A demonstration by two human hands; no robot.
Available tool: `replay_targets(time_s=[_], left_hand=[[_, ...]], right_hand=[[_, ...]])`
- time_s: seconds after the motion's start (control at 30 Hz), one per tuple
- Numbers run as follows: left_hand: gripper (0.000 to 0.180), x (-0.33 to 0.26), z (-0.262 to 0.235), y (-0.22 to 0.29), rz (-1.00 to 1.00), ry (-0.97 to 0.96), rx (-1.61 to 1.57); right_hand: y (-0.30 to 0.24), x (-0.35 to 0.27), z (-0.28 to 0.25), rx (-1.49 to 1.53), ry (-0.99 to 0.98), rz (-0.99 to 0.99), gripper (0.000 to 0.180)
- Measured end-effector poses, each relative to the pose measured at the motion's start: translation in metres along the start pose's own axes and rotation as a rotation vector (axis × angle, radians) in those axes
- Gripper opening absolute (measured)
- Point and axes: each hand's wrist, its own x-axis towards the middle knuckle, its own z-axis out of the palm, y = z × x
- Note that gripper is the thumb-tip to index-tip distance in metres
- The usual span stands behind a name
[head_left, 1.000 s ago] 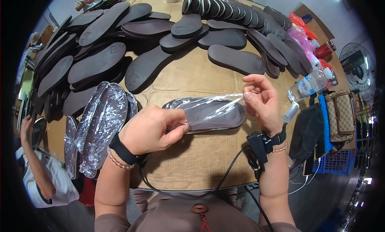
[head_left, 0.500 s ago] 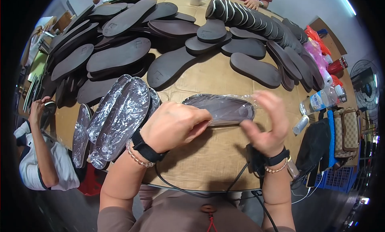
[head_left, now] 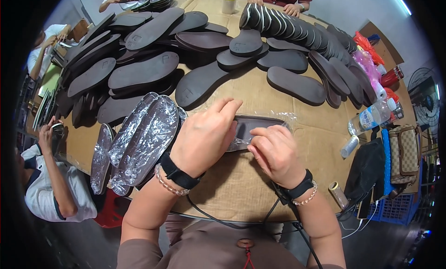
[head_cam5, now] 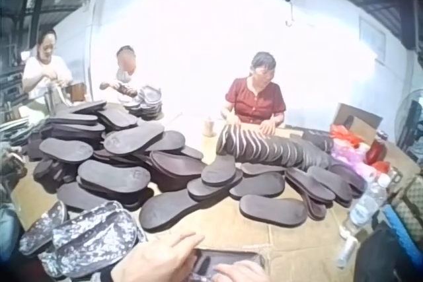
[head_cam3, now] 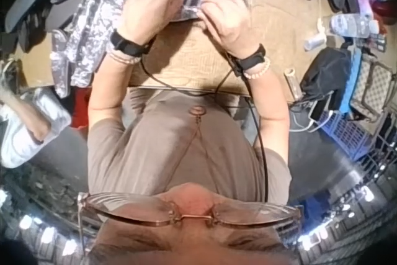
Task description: Applying protective plastic film to the underside of shoe soles at a work table in a factory.
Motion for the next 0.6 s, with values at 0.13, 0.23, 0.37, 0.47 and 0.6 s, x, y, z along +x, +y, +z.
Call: replay_targets(time_s=[0.13, 0.23, 0.37, 0.47, 0.6], left_hand=[[0.048, 0.006, -0.002, 0.009, -0.051, 0.004, 0.144], [0.052, 0.014, -0.002, 0.008, -0.114, -0.015, 0.307], [0.044, 0.029, -0.011, 0.007, -0.283, -0.186, 0.426], [0.025, 0.031, -0.011, -0.011, -0.383, -0.273, 0.425], [0.015, 0.026, -0.021, -0.016, -0.324, -0.165, 0.099]], right_hand=[[-0.001, -0.003, 0.004, -0.042, -0.008, -0.062, 0.017], [-0.004, -0.004, 0.002, -0.033, -0.037, -0.056, 0.016], [-0.003, -0.005, 0.003, -0.025, -0.06, -0.037, 0.016], [-0.003, -0.004, 0.003, -0.005, -0.033, -0.047, 0.016], [0.004, -0.004, 0.008, 0.025, 0.022, -0.044, 0.014]])
